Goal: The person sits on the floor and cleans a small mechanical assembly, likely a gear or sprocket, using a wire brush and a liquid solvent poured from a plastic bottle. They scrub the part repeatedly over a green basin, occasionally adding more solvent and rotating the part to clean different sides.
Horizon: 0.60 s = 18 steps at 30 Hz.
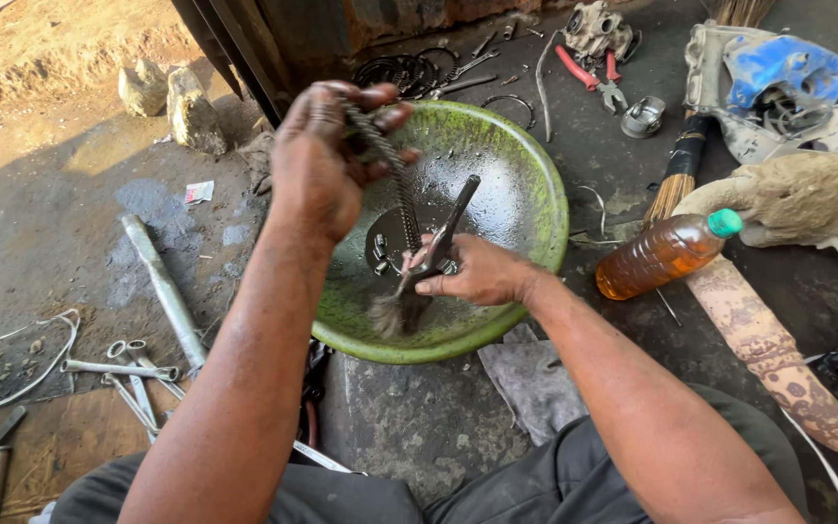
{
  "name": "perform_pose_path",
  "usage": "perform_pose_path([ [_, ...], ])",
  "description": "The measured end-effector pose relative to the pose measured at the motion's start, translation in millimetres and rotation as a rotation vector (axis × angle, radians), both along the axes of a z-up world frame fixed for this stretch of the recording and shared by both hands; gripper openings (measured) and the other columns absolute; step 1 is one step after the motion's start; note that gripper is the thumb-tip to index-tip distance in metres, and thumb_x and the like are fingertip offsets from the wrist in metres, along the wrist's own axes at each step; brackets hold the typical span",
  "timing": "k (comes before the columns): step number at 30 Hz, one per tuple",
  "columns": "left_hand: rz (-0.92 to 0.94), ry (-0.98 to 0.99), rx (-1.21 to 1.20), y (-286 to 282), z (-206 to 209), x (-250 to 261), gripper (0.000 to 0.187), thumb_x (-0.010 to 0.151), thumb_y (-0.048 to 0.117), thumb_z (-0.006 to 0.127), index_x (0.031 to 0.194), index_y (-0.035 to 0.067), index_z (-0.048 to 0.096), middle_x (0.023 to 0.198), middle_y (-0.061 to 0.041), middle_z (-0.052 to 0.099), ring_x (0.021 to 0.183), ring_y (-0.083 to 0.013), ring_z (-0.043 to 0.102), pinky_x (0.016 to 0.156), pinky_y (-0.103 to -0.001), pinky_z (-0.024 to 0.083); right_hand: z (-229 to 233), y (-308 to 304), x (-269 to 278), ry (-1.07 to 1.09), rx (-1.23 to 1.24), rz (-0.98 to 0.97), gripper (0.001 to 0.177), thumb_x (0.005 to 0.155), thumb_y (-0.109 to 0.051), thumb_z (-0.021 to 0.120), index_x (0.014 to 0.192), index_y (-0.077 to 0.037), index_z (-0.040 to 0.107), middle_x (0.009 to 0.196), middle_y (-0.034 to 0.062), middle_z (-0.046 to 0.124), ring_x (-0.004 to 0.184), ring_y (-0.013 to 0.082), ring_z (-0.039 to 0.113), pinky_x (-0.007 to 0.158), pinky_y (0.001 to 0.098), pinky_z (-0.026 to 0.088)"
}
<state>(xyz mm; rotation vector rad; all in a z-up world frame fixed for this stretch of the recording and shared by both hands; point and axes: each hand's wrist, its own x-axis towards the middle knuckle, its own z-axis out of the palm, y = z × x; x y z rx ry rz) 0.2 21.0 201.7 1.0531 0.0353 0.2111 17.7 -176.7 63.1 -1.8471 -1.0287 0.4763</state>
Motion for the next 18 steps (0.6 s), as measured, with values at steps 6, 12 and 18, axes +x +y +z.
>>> perform_pose_path([
  [6, 0.34, 0.072, -0.05, 78, -59, -6, 0.035, 0.109, 0.03, 0.029, 0.104, 0.005, 0.053, 0.098, -0.017, 0.068, 0.083, -0.0244, 0.071, 0.078, -0.046, 0.065, 9, -33, 24, 0.35, 0.074, -0.164, 0.028, 0.093, -0.032, 0.072, 0.11, -0.01, 0.071, 0.099, 0.0081, 0.073, 0.101, 0.0216, 0.066, 0.098, 0.0418, 0.051],
  [12, -0.07, 0.559, 0.876, 54, -161, -46, 0.029, 0.094, 0.01, 0.065, 0.123, 0.006, 0.07, 0.124, -0.014, 0.073, 0.106, -0.022, 0.069, 0.098, -0.037, 0.056, 53, -33, 6, 0.316, 0.219, -0.111, 0.028, 0.096, -0.031, 0.067, 0.114, -0.01, 0.07, 0.102, 0.0068, 0.07, 0.098, 0.0194, 0.063, 0.092, 0.042, 0.052],
  [18, -0.384, -0.048, 0.705, -10, -132, -53, 0.063, 0.083, 0.005, 0.075, 0.141, 0.007, 0.049, 0.128, -0.011, 0.066, 0.12, -0.0209, 0.061, 0.106, -0.04, 0.049, 66, -24, -4, 0.337, 0.041, 0.048, 0.036, 0.097, -0.032, 0.061, 0.125, -0.011, 0.069, 0.118, 0.0077, 0.074, 0.115, 0.0223, 0.066, 0.106, 0.0433, 0.049],
])
